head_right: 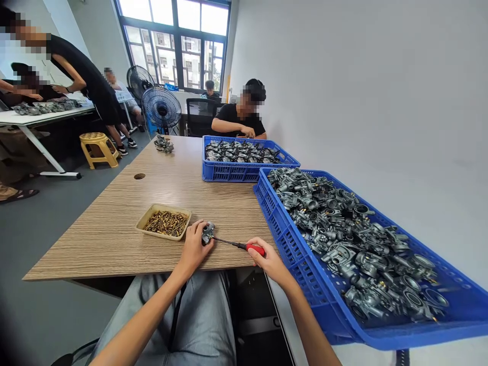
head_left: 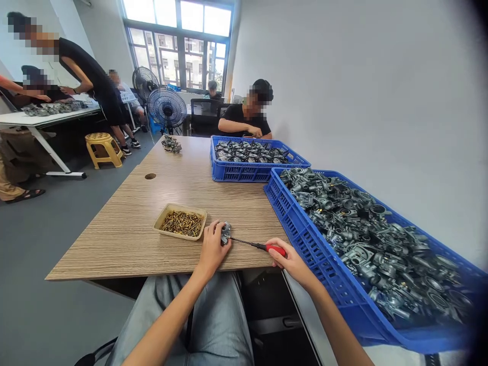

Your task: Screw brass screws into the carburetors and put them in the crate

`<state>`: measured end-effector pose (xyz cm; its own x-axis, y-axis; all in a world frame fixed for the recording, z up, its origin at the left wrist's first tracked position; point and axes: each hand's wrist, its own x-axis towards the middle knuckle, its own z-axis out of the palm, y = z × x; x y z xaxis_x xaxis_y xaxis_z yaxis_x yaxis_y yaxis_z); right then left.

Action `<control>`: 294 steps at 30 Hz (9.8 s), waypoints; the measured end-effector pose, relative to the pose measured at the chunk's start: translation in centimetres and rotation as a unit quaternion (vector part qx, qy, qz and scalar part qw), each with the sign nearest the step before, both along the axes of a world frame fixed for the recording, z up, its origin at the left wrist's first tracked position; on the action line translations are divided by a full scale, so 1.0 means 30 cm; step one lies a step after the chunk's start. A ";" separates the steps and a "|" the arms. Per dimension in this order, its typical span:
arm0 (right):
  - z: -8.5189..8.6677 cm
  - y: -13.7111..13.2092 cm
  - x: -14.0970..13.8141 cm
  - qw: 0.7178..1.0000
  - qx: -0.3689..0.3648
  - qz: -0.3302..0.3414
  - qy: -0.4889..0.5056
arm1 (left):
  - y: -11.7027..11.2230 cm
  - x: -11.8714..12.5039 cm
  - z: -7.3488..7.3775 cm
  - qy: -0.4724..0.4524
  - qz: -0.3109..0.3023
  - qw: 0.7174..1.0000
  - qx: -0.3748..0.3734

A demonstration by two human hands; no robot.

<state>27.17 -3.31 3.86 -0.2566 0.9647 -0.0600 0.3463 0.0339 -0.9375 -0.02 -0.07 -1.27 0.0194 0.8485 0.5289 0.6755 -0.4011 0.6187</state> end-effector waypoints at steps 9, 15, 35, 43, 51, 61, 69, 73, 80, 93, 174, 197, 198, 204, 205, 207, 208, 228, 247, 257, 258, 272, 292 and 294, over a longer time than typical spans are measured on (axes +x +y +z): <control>-0.118 0.022 -0.020 0.989 -0.044 -0.037 0.133 | 0.024 -0.006 0.003 0.002 -0.027 1.000 -0.005; -0.138 0.033 -0.020 0.986 -0.062 -0.058 0.141 | 0.044 -0.016 -0.004 0.018 -0.055 0.998 -0.023; -0.202 0.033 -0.004 0.992 -0.054 -0.003 0.113 | 0.036 -0.032 -0.024 -0.002 -0.040 0.999 -0.017; -0.173 0.016 -0.015 0.996 -0.051 -0.006 0.077 | 0.034 -0.034 -0.021 -0.013 -0.041 0.999 -0.020; -0.179 0.018 -0.003 0.995 -0.056 0.014 0.083 | 0.029 -0.034 -0.011 -0.032 -0.047 0.998 -0.025; -0.198 0.022 -0.003 0.997 -0.047 0.008 0.053 | 0.025 -0.035 -0.001 -0.052 -0.048 0.997 -0.028; -0.200 0.025 -0.001 0.994 -0.059 0.011 0.089 | 0.026 -0.034 -0.004 -0.050 -0.052 0.997 -0.025; -0.206 0.031 -0.008 0.993 -0.062 0.011 0.099 | 0.026 -0.033 -0.003 -0.048 -0.049 0.997 -0.024; -0.193 0.018 0.006 0.995 -0.054 0.010 0.079 | 0.030 -0.035 -0.009 -0.044 -0.052 0.997 -0.023; -0.222 0.031 0.008 0.993 -0.058 0.005 0.100 | 0.031 -0.034 -0.013 -0.039 -0.052 0.998 -0.019; -0.249 0.036 0.020 0.994 -0.056 0.014 0.092 | 0.028 -0.035 -0.013 -0.037 -0.045 0.998 -0.024; -0.232 0.031 0.018 0.993 -0.053 0.017 0.100 | 0.024 -0.033 -0.006 -0.038 -0.044 0.998 -0.021; -0.233 0.032 0.018 0.993 -0.055 0.018 0.103 | 0.024 -0.033 -0.006 -0.039 -0.044 0.998 -0.021; -0.241 0.036 0.017 0.992 -0.060 0.021 0.108 | 0.024 -0.034 -0.005 -0.039 -0.046 0.998 -0.025; -0.240 0.035 0.017 0.992 -0.059 0.019 0.106 | 0.024 -0.034 -0.005 -0.038 -0.046 0.998 -0.025; -0.236 0.034 0.017 0.993 -0.058 0.018 0.103 | 0.025 -0.034 -0.006 -0.036 -0.046 0.998 -0.024; -0.233 0.033 0.017 0.993 -0.058 0.018 0.103 | 0.025 -0.034 -0.007 -0.036 -0.046 0.998 -0.024; -0.215 0.029 0.011 0.993 -0.055 0.023 0.104 | 0.025 -0.035 -0.003 -0.038 -0.049 0.998 -0.025; -0.225 0.031 0.013 0.992 -0.060 0.020 0.113 | 0.021 -0.033 0.001 -0.030 -0.043 0.998 -0.026; -0.206 0.026 0.008 0.994 -0.057 0.016 0.094 | 0.020 -0.033 0.002 -0.038 -0.046 0.998 -0.029; -0.205 0.025 0.007 0.994 -0.057 0.016 0.096 | 0.020 -0.033 0.003 -0.038 -0.046 0.998 -0.029; -0.197 0.022 0.003 0.995 -0.051 0.012 0.086 | 0.020 -0.032 0.004 -0.031 -0.045 0.998 -0.024; -0.188 0.021 -0.005 0.993 -0.062 0.009 0.098 | 0.024 -0.034 0.000 -0.027 -0.044 0.998 -0.021; -0.189 0.022 -0.004 0.993 -0.061 0.008 0.096 | 0.024 -0.033 0.000 -0.027 -0.043 0.998 -0.021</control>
<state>27.05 -2.65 -1.82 -0.2908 0.9488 -0.1236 0.1604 -0.0790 -0.9839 -1.01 0.64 -1.26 0.0656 0.8664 0.4950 0.6044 -0.4293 0.6712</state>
